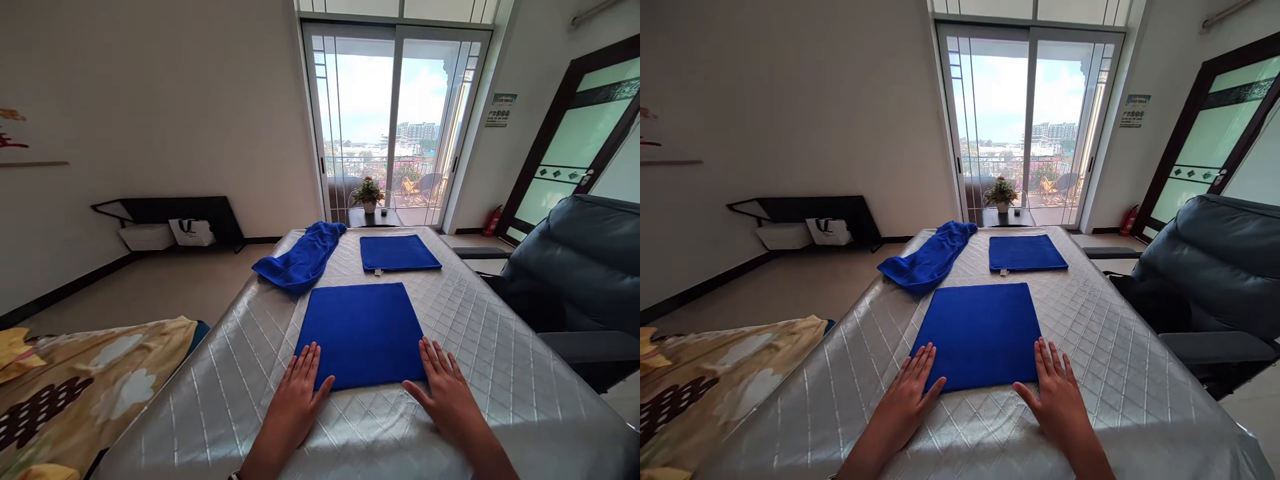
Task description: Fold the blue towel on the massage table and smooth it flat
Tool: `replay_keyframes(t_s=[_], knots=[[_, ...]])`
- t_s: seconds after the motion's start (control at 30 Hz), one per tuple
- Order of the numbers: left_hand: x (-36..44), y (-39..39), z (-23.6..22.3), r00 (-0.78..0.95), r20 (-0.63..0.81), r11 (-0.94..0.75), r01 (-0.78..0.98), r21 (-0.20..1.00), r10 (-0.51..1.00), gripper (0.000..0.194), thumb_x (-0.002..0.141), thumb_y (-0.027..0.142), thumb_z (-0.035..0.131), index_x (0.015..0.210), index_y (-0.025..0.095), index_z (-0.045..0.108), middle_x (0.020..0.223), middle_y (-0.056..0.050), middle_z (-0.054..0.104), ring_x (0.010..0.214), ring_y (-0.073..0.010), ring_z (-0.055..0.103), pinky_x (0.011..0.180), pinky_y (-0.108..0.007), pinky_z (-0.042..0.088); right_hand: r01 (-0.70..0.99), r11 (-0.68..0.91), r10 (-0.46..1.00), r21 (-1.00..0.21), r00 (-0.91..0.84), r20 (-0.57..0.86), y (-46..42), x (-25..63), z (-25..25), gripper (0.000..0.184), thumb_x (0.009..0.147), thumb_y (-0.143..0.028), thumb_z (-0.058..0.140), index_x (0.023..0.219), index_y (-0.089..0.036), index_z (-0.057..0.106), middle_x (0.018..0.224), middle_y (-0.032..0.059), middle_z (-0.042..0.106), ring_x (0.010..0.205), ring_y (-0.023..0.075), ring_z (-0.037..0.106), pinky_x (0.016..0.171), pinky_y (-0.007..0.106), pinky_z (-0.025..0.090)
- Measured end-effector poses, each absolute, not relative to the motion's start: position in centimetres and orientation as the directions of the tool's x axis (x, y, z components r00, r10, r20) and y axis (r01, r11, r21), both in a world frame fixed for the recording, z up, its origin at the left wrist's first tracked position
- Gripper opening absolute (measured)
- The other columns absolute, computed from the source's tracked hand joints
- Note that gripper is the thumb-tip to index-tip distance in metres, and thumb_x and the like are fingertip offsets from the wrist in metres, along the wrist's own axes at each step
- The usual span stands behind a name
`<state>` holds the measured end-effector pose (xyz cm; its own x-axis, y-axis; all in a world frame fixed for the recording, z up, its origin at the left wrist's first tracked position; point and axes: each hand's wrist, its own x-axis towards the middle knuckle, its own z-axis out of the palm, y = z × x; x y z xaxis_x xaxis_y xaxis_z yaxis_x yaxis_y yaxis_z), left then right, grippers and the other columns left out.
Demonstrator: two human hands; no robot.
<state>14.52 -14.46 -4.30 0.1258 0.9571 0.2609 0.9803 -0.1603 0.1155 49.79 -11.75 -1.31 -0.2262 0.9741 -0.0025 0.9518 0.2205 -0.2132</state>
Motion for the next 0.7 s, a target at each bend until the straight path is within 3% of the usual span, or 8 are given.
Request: replay_keyframes(t_s=[0.17, 0.4, 0.6, 0.7], knots=[[14.3, -14.3, -4.5, 0.136, 0.263, -0.169, 0.980, 0.106, 0.955, 0.073, 0.103, 0.061, 0.034, 0.163, 0.022, 0.021, 0.166, -0.007, 0.036, 0.152, -0.0270, 0.036, 0.125, -0.049, 0.031, 0.955, 0.153, 0.984, -0.256, -0.171, -0.048, -12.4, 49.6, -1.6, 0.094, 0.096, -0.078, 0.020, 0.164, -0.014, 0.014, 0.171, 0.0035, 0.010, 0.159, 0.0252, 0.007, 0.130, 0.047, 0.009], [14.0, -14.1, -4.5, 0.121, 0.239, -0.148, 0.984, 0.099, 0.963, 0.074, 0.103, 0.062, 0.033, 0.162, 0.018, 0.026, 0.166, -0.008, 0.036, 0.152, -0.0271, 0.036, 0.125, -0.049, 0.032, 0.942, 0.166, 0.975, -0.290, -0.201, -0.093, -12.3, 49.5, -0.8, 0.090, 0.096, -0.079, 0.018, 0.164, -0.020, 0.008, 0.170, -0.0031, 0.004, 0.159, 0.0248, 0.003, 0.130, 0.049, 0.006], [16.0, -14.4, -4.0, 0.139, 0.304, -0.170, 0.982, 0.078, 0.942, 0.072, 0.104, 0.057, 0.034, 0.164, 0.025, 0.011, 0.166, -0.008, 0.034, 0.151, -0.0274, 0.037, 0.123, -0.051, 0.036, 0.934, 0.183, 0.970, -0.308, -0.222, -0.095, -12.3, 49.5, -0.9, 0.091, 0.096, -0.078, 0.017, 0.164, -0.018, 0.012, 0.170, -0.0008, 0.007, 0.159, 0.0259, 0.005, 0.130, 0.050, 0.006], [20.9, -14.2, -3.0, 0.271, 0.289, -0.306, 0.948, 0.082, 0.918, 0.073, 0.105, 0.055, 0.034, 0.164, 0.025, 0.005, 0.167, -0.009, 0.032, 0.153, -0.0263, 0.034, 0.122, -0.048, 0.038, 0.936, 0.188, 0.970, -0.299, -0.225, -0.092, -12.2, 49.5, -1.0, 0.088, 0.098, -0.075, 0.018, 0.164, -0.018, 0.014, 0.169, -0.0005, 0.007, 0.159, 0.0261, 0.005, 0.129, 0.050, 0.005]])
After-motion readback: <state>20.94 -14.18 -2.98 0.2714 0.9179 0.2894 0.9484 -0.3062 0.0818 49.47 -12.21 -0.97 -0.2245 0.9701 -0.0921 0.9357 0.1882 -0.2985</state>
